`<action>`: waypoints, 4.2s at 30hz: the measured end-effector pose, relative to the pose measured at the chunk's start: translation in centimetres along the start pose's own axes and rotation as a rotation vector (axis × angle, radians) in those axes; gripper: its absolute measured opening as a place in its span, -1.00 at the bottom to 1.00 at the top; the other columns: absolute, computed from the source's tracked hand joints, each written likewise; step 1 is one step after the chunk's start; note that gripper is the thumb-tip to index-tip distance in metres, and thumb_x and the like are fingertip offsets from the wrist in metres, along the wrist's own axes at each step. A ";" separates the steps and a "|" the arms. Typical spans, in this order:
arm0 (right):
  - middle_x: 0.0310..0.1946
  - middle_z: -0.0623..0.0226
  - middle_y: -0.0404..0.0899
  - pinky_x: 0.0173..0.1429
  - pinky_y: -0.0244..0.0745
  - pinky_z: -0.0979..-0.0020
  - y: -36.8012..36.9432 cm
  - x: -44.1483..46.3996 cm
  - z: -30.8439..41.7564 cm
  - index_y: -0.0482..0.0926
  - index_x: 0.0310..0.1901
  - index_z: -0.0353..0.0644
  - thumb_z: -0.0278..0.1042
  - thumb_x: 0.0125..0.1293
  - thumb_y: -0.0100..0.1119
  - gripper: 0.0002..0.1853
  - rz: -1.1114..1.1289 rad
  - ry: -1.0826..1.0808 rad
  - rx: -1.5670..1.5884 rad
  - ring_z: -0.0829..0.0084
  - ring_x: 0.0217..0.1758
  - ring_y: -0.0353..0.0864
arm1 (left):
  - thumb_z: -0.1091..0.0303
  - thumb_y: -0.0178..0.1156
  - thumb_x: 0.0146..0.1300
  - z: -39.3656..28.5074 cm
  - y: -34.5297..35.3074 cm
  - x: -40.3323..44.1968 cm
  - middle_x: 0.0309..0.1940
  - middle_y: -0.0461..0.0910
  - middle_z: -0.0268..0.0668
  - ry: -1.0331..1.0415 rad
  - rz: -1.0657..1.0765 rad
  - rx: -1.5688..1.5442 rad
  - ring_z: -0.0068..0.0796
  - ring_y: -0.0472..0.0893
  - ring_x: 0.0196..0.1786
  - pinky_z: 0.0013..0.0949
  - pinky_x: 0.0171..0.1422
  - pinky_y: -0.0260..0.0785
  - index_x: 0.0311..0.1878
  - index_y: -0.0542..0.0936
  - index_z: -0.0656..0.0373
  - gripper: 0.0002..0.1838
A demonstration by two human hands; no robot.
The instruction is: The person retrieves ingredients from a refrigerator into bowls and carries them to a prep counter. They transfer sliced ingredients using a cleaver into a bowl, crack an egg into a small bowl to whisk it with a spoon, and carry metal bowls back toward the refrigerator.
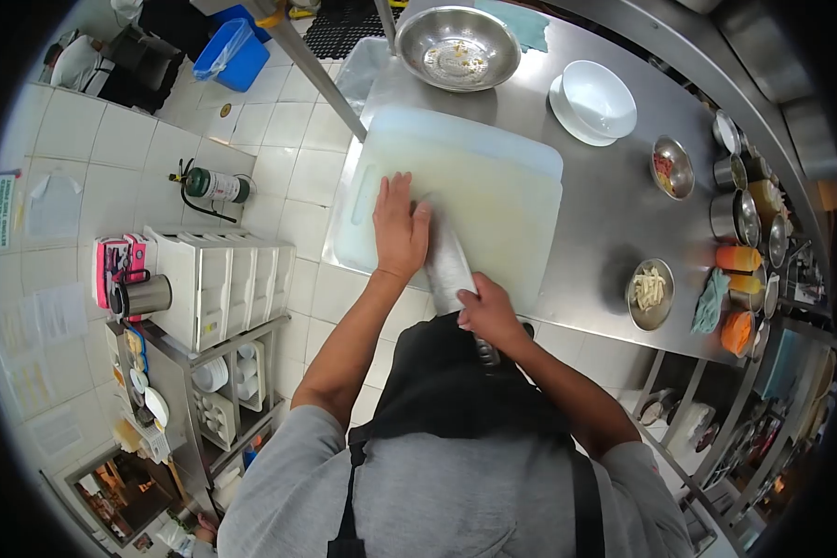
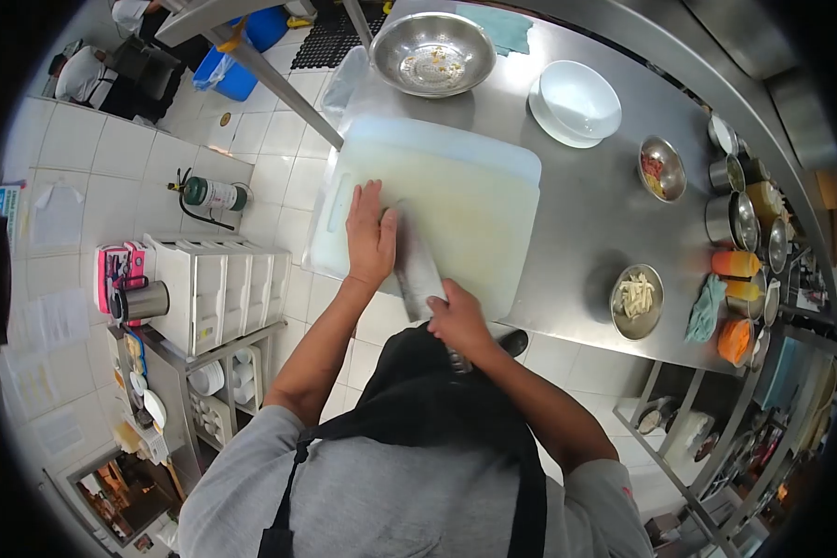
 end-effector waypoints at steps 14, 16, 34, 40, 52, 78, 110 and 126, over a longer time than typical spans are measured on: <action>-0.53 0.22 0.51 -0.38 0.46 0.31 -8.8 -9.2 0.4 0.46 -0.11 -0.31 -0.37 0.45 0.15 -0.83 -0.225 -0.282 -0.082 0.47 -0.50 0.57 | 0.25 0.09 0.47 -15.9 5.7 -1.7 0.41 0.39 0.21 0.248 0.020 -0.205 0.33 0.27 0.52 0.14 0.58 0.08 0.42 0.38 0.39 -0.44; -0.54 0.23 0.50 -0.38 0.46 0.31 -14.2 -14.2 0.4 0.45 -0.13 -0.31 -0.38 0.46 0.14 -0.84 -0.463 -0.421 -0.269 0.47 -0.51 0.56 | 0.31 0.07 0.48 -22.7 9.4 -2.5 0.44 0.38 0.15 0.398 0.080 -0.231 0.24 0.27 0.54 0.08 0.60 0.08 0.44 0.38 0.37 -0.46; -0.43 0.32 0.56 -0.36 0.50 0.39 -23.3 -35.2 -14.5 0.56 -0.02 -0.29 -0.42 0.43 0.14 -0.82 -0.566 0.030 0.432 0.51 -0.50 0.58 | 0.11 0.02 0.59 -44.1 31.3 -2.2 0.06 0.72 -0.09 0.418 0.767 -0.562 -0.22 0.67 0.15 -0.25 0.28 0.43 0.24 0.62 0.21 -0.58; 0.05 -0.01 0.50 -0.06 0.62 0.22 -19.8 -23.5 -2.0 0.54 0.19 -0.21 -0.46 0.34 0.15 -0.62 -0.565 -0.443 -0.460 0.10 -0.09 0.68 | 0.13 -0.03 0.63 -43.9 22.6 2.0 0.16 0.68 -0.18 0.484 0.780 -0.531 -0.35 0.60 0.25 -0.35 0.41 0.32 0.19 0.65 0.26 -0.58; 0.03 -0.01 0.55 0.00 0.61 0.00 -10.8 -9.8 4.5 0.61 0.09 -0.24 -0.27 0.30 0.25 -0.63 -0.634 -0.746 -0.745 -0.04 -0.12 0.68 | 0.18 0.01 0.60 -29.0 17.5 4.9 0.11 0.67 -0.11 0.321 0.642 -0.464 -0.23 0.62 0.18 -0.29 0.35 0.38 0.10 0.66 0.32 -0.61; -0.04 0.21 0.73 0.15 0.65 0.26 -34.7 -20.3 -26.9 0.64 0.08 -0.24 0.06 0.42 0.30 -0.51 0.064 -0.257 1.123 0.31 0.04 0.74 | 0.20 0.25 0.45 -40.3 39.5 -15.2 0.24 0.55 -0.14 0.566 1.006 -0.101 -0.05 0.55 0.23 -0.06 0.38 0.34 0.10 0.67 0.21 -0.68; 0.17 0.03 0.58 0.39 0.42 0.00 -75.1 -9.5 -43.6 0.56 0.22 -0.17 -0.28 0.35 0.16 -0.58 -1.168 0.044 -0.133 0.03 0.43 0.40 | 0.26 0.56 -0.13 -45.8 47.3 -25.0 0.29 0.26 0.03 1.035 0.827 0.274 0.24 0.23 0.44 0.20 0.46 0.15 0.24 0.37 0.09 -0.18; 0.16 0.08 0.62 0.47 0.34 -0.04 -69.7 -10.8 -47.5 0.55 0.24 -0.12 -0.24 0.52 -0.03 -0.64 -0.617 -0.823 2.115 0.13 0.45 0.40 | 0.19 0.58 -0.14 -47.5 45.8 -23.5 0.31 0.33 -0.12 0.949 0.847 0.215 0.10 0.31 0.48 0.09 0.38 0.23 0.24 0.49 -0.03 -0.22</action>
Point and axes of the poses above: each hand's wrist, its own x-axis towards the middle knuckle, its own y-axis out of the palm, z = x × y, the point moved 9 cm from there along x, towards the middle knuckle
